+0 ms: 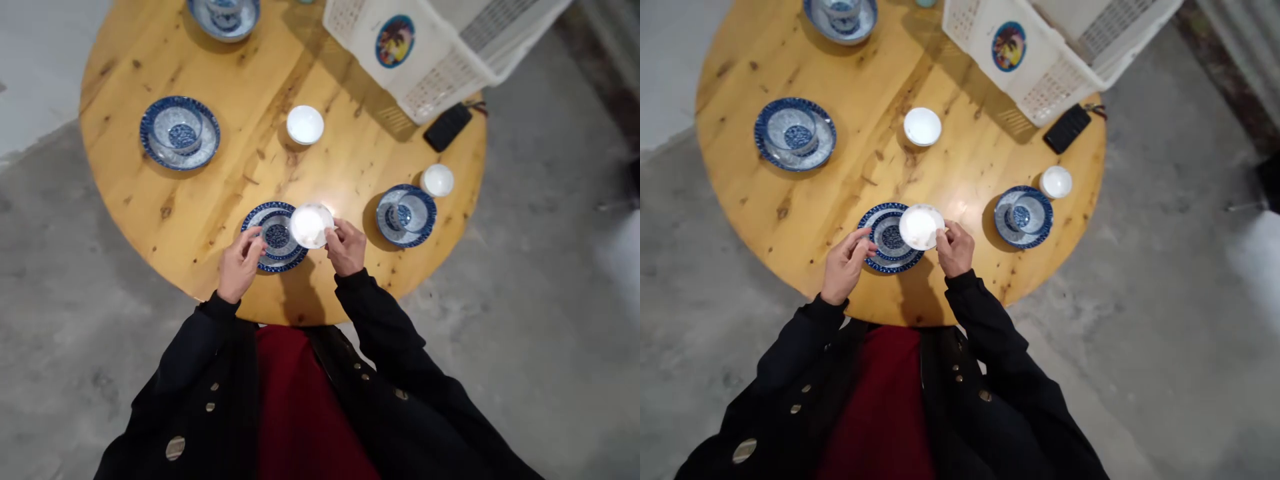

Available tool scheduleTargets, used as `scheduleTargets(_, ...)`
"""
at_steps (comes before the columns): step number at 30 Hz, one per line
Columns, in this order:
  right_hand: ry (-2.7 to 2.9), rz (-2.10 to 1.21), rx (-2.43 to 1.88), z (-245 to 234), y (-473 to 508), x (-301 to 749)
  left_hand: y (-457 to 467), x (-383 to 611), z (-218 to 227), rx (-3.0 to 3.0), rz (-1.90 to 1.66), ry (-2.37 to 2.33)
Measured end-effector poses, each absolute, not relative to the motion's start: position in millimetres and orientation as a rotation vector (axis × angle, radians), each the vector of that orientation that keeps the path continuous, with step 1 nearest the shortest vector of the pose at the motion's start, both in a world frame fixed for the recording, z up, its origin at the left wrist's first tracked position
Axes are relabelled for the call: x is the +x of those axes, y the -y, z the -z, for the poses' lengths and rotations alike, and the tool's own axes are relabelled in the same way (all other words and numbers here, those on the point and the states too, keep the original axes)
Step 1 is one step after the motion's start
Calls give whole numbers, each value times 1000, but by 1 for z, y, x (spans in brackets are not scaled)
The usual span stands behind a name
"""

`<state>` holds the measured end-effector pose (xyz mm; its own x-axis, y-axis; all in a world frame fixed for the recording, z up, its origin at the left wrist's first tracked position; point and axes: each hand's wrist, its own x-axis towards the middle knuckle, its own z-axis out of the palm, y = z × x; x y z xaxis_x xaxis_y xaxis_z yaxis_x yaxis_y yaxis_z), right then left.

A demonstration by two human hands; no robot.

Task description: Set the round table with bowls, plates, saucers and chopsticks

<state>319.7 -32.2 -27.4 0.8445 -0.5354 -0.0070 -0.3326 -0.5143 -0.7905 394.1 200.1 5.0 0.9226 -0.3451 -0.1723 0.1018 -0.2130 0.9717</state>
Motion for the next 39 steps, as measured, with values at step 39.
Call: scheduleTargets(39,-1127,317,-1623,95,44,262,-255,336,14,1952,565,35)
